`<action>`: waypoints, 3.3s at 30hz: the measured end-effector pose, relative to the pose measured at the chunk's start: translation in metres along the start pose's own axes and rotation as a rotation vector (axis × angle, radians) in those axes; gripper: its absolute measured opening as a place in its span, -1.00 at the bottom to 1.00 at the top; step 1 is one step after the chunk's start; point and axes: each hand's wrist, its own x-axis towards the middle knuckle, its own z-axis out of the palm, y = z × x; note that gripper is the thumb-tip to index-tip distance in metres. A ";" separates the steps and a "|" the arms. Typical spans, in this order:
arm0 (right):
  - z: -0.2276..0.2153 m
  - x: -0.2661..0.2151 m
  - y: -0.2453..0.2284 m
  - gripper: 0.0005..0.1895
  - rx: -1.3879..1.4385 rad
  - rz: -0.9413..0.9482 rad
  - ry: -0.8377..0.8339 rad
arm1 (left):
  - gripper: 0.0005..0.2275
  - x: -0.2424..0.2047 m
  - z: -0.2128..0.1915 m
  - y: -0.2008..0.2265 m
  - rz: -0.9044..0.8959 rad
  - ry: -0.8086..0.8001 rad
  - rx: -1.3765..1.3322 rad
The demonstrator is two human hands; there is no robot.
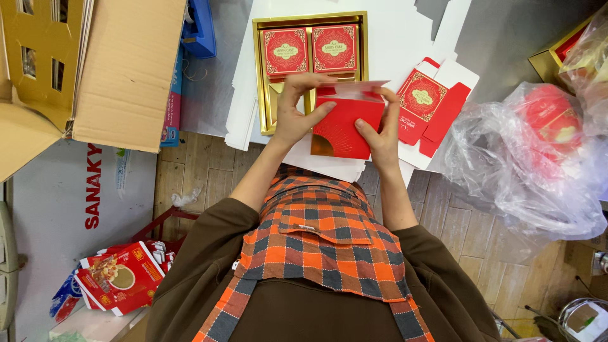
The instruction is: The person places red rectangular boxes into a gold tray and then folds a white cardboard sheet with gold foil lining into a box shape. The person folds the sides and corners of the cardboard to form the box structure.
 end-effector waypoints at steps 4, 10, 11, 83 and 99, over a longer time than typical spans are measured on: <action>0.004 0.004 -0.011 -0.03 0.116 -0.012 -0.024 | -0.67 -0.002 -0.011 -0.010 -0.101 -0.133 0.183; 0.003 0.002 -0.011 0.17 0.084 -0.075 -0.055 | -0.84 0.007 -0.006 0.008 -0.024 -0.313 0.232; 0.001 0.002 -0.010 0.18 0.075 -0.082 -0.059 | -0.83 0.010 -0.004 0.015 -0.027 -0.328 0.257; 0.010 0.013 0.029 0.44 -1.286 -0.494 -0.842 | -0.58 -0.077 -0.038 -0.176 -0.983 -0.236 -0.063; -0.017 0.144 0.075 0.07 -1.314 -0.625 -0.845 | -0.50 -0.083 -0.040 -0.155 -0.289 -0.240 1.052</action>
